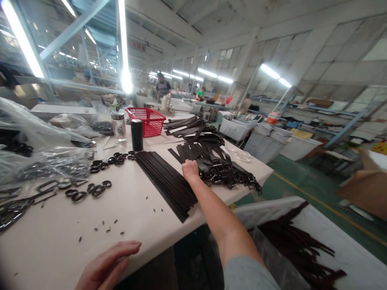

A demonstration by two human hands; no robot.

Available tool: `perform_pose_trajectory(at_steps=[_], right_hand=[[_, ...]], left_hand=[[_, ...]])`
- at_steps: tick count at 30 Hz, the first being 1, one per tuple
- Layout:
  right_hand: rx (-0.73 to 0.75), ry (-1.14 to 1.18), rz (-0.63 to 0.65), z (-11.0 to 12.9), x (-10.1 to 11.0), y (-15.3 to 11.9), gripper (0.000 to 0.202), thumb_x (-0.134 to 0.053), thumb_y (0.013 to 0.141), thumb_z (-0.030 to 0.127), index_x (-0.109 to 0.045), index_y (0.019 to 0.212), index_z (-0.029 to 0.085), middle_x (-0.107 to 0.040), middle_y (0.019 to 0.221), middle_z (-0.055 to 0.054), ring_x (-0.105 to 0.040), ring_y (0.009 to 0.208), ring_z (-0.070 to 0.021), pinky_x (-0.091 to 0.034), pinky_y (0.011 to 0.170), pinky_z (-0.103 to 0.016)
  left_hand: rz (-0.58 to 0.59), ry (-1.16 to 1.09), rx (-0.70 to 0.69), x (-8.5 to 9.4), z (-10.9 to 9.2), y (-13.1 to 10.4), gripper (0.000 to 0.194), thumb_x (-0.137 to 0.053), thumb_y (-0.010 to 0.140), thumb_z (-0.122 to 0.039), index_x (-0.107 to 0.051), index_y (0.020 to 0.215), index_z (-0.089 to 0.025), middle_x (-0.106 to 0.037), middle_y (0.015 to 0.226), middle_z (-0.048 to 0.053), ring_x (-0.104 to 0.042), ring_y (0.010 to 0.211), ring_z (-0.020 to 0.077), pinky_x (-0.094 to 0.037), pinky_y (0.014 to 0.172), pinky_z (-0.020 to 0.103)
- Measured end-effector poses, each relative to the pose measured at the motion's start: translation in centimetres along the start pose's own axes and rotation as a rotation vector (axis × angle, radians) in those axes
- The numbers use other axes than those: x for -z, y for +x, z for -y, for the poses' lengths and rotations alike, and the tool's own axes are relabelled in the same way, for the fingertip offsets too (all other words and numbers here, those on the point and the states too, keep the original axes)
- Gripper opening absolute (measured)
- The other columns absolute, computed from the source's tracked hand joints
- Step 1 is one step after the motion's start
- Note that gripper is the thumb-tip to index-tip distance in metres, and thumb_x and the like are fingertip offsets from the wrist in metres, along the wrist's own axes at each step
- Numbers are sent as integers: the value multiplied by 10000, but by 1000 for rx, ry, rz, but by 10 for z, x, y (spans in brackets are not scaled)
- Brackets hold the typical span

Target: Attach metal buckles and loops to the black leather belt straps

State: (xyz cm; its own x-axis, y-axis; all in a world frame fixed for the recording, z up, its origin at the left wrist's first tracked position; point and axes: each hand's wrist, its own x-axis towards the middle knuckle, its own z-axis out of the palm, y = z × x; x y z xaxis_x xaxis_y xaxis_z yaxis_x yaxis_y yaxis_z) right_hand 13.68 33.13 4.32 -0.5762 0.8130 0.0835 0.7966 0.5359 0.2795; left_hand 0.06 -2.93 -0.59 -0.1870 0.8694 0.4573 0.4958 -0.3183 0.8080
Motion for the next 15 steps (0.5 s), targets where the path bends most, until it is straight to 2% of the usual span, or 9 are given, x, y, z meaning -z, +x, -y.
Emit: perform_pose_trajectory(at_steps=[4,8,11,13,15], right_hand=[[1,-39,26,1,4,2,341,-635,939,339,-610,1196,117,-628,1205,-126,-643,1029,-226,-547,887,-419],[9,-53,-14,-10,21,-2,339,-632,937,361,-620,1173,117,-629,1203,-123,-631,1052,-232,-521,921,-437],[-4,-60,-79,-40,42,-8,284,-594,950,326,-648,1105,94,-645,1150,-135,-611,1068,-248,-455,959,-447],[-30,-61,-124,-71,57,-16,248,-491,948,176,-685,1041,51,-653,1109,-221,-605,1073,-285,-389,960,-437],[-76,-61,-152,-104,70,-29,301,-432,924,108,-702,1046,52,-664,1107,-249,-602,1072,-315,-362,948,-469]], left_hand=[[18,-4,-42,-1,-3,2,275,-621,886,-235,-735,1104,-358,-781,1045,16,-752,929,206,-598,841,233],[28,8,-51,-1,-9,4,261,-597,899,-209,-729,1096,-317,-780,1036,31,-747,934,188,-591,834,219],[34,25,-36,0,-13,4,241,-580,912,-200,-721,1084,-295,-775,1034,32,-738,947,167,-576,857,209],[44,28,-26,0,-14,4,236,-572,919,-200,-712,1088,-288,-772,1036,32,-731,954,161,-570,865,211],[61,28,-18,0,-15,4,235,-568,923,-196,-704,1094,-281,-767,1045,35,-726,961,159,-566,867,215]])
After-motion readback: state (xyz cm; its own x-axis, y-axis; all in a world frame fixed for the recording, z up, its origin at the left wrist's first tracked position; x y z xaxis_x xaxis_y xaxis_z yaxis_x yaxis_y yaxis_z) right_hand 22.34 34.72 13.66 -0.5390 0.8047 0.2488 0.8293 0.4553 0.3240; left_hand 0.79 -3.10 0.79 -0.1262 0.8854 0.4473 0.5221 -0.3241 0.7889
